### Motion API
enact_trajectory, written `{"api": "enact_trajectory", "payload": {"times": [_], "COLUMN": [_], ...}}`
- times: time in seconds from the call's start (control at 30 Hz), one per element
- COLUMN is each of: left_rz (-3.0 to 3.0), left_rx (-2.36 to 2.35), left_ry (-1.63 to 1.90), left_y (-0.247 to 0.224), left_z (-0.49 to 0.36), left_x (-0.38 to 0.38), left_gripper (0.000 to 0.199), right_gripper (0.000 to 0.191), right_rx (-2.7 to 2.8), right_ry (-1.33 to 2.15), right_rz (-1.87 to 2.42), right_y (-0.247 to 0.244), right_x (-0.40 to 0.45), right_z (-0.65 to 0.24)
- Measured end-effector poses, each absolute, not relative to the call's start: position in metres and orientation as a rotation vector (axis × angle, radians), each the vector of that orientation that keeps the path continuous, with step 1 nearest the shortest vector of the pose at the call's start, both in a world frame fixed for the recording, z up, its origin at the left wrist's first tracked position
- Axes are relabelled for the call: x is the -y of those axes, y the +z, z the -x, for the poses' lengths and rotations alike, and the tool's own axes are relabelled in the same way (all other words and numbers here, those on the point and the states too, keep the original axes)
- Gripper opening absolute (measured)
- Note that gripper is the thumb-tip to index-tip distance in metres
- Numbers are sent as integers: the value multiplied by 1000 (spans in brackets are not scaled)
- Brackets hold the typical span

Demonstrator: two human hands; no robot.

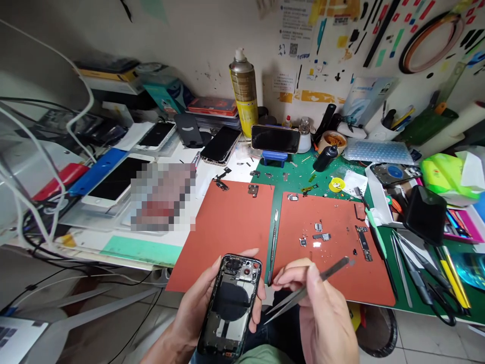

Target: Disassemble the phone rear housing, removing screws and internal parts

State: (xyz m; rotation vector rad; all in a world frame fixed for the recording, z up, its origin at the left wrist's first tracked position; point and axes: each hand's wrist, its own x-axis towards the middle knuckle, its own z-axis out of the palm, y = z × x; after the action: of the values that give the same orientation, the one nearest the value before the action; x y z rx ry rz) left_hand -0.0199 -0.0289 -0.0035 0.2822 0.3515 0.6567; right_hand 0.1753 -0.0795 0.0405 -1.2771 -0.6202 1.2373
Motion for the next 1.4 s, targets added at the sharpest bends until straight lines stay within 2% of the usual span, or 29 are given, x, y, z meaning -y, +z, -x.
{"api": "enact_trajectory", "payload": {"times": [0.13,0.33,0.6,0.83,1.23,1.4], "left_rz": [-293,-316,-285,-218,-152,-80], "left_rx": [-345,-343,-473,-533,-436,-451], "left_ry": [654,667,664,717,643,684], "left_y": [-7,-18,-1,-3,-16,-12], "left_z": [21,24,21,17,16,15], "left_x": [30,30,28,30,32,32], "left_gripper": [63,61,66,67,76,67], "right_gripper": [55,21,13,15,13,14], "right_rx": [490,288,656,770,727,750], "right_ry": [1250,1320,1005,832,824,796], "right_rz": [1209,1039,1145,1251,1353,1364], "right_y": [40,34,-3,-11,-8,-6], "right_x": [83,87,95,94,95,94], "right_z": [-171,-134,-152,-152,-149,-148]}}
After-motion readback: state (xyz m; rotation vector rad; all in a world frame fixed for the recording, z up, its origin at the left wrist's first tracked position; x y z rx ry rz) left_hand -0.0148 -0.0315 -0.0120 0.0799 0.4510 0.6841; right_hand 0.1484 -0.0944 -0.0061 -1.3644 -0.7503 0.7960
